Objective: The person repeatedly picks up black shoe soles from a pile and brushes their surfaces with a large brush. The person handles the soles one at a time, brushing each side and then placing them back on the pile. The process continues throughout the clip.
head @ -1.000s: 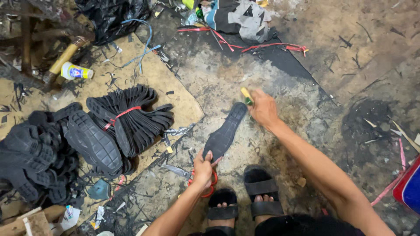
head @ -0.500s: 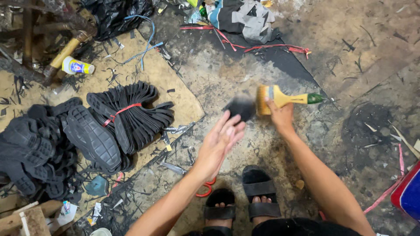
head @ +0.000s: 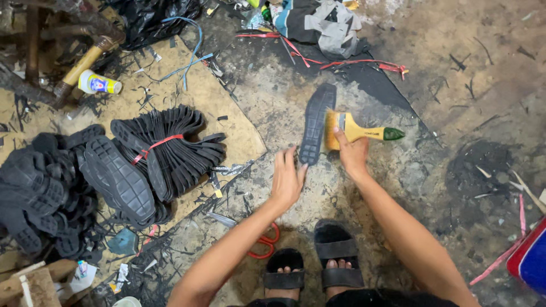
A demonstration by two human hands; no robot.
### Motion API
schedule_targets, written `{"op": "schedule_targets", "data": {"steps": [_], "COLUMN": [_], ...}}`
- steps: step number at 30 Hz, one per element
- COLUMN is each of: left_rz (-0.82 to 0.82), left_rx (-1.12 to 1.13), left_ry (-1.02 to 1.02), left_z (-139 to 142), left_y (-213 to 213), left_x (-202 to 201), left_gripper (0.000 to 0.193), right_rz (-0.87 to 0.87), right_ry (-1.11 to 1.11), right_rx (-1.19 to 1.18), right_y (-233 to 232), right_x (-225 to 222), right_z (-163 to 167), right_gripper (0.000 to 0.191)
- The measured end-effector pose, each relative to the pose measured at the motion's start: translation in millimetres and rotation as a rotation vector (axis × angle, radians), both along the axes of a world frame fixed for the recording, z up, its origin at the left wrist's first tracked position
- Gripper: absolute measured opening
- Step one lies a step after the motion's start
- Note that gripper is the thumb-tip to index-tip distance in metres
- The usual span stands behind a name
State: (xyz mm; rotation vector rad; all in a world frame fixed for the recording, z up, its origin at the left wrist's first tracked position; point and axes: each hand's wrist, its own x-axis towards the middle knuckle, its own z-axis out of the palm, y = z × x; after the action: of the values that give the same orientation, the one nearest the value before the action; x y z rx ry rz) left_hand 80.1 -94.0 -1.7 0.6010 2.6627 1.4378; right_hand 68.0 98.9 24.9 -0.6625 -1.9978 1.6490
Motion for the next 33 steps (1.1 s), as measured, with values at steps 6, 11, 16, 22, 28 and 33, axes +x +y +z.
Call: {"op": "schedule_targets", "data": {"steps": [6, 11, 16, 22, 28, 33], "left_rz": [0.067, -0.063, 0.056, 0.116, -0.083, -0.263], "left_rx": [-0.089, -0.005, -0.107, 0.052, -0.250, -0.436], "left_ry": [-0.189, -0.037, 0.149, -0.165, -0.094, 0.237], "left_z": [12.2, 3.8, -3.3, 11.6, 18.6, 1.9], "left_y": [46.9, 36.9, 36.5, 28.4, -12.9, -30.7], "left_x": [-42.4, -12.8, -0.1, -22.1, 21.5, 75.3], "left_gripper": [0.072, 0.041, 0.072, 0.064, 0.022, 0.049], "right_rz": [-0.038, -0.046, -0.118, -0.067, -0.169, -0.227], "right_ry": [0.005, -0.026, -0.094, -0.139, 0.015, 0.003], "right_rx": [-0.121, -0.069, -0.165, -0.238, -0.288, -0.189], "right_y": [6.8, 33.5, 26.5, 5.8, 24.3, 17.4], "right_x": [20.8, 54.8, 51.9, 42.9, 52.3, 65.9], "right_z": [-1.9, -14.5, -25.9, -26.5, -37.1, -56.0], "right_gripper": [0.035, 0.034, 0.034, 0.033, 0.038, 0.033]}}
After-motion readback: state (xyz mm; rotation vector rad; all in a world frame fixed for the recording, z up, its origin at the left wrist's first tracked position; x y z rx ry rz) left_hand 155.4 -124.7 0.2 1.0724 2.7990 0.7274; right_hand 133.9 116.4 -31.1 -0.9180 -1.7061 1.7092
